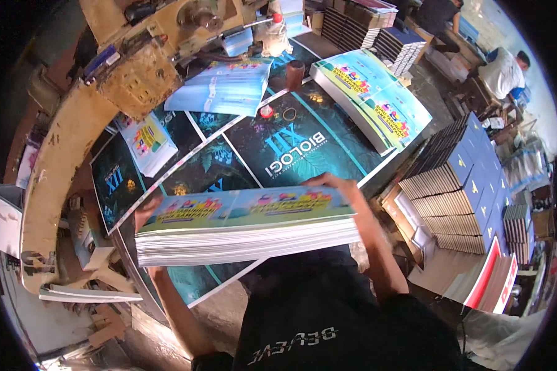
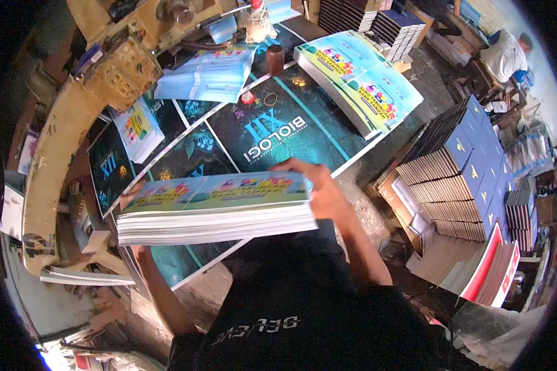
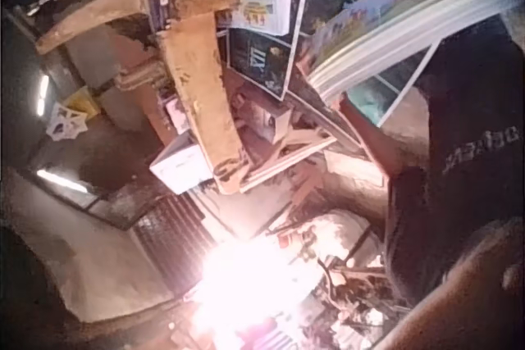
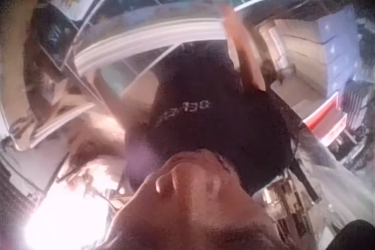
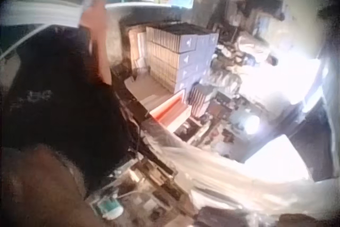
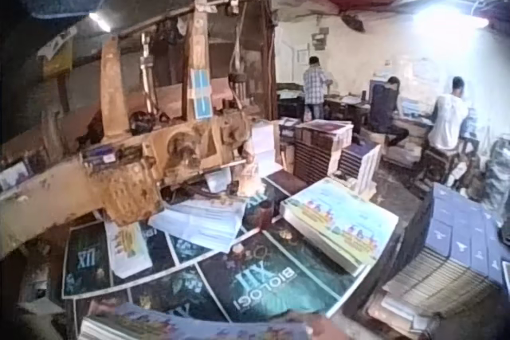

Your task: The person assembles booklets by inserting printed paper sheets into folded covers by hand and aligning the assembled stack.

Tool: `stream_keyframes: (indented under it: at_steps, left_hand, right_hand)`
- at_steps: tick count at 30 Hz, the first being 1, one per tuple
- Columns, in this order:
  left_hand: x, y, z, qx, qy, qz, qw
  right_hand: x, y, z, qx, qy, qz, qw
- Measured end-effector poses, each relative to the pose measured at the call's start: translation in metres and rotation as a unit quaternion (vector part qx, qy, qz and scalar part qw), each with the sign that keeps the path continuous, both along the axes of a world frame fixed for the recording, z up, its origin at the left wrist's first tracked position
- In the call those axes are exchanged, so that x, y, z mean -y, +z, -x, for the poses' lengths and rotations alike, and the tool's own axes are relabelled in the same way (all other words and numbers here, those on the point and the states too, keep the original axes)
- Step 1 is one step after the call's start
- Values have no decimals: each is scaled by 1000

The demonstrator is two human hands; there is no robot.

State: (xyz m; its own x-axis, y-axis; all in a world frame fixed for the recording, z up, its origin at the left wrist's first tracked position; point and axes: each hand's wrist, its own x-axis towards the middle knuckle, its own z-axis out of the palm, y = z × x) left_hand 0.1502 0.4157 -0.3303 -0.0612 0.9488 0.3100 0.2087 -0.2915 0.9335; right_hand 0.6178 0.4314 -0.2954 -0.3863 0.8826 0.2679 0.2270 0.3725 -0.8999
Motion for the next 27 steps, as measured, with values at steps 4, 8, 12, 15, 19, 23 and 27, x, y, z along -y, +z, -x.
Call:
stream_keyframes:
  at_steps: [4,8,12,15,19,23,27]
  left_hand:
    - [-53,6,-37,-14,-65,-35,997]
    - [-59,0,-57,-7,-90,-28,996]
    - [-52,-9,-60,-11,-85,-20,996]
    - [-55,-8,-68,-12,-95,-11,995]
    - [-67,-25,-61,-17,-126,-49,991]
    - [-60,-51,-65,25,-78,-68,994]
    - [-64,-106,-31,-18,36,-129,991]
  right_hand:
    - [1,-24,11,-164,-104,-10,981]
    - [-15,-65,20,-214,-148,-42,965]
    - [5,-15,23,-165,-181,-47,968]
    - [3,-22,22,-133,-199,-73,968]
    - [1,-19,-9,-46,-118,-98,987]
    - [12,-2,-2,-91,-178,22,980]
    - [7,23,-14,-2,-131,-43,990]
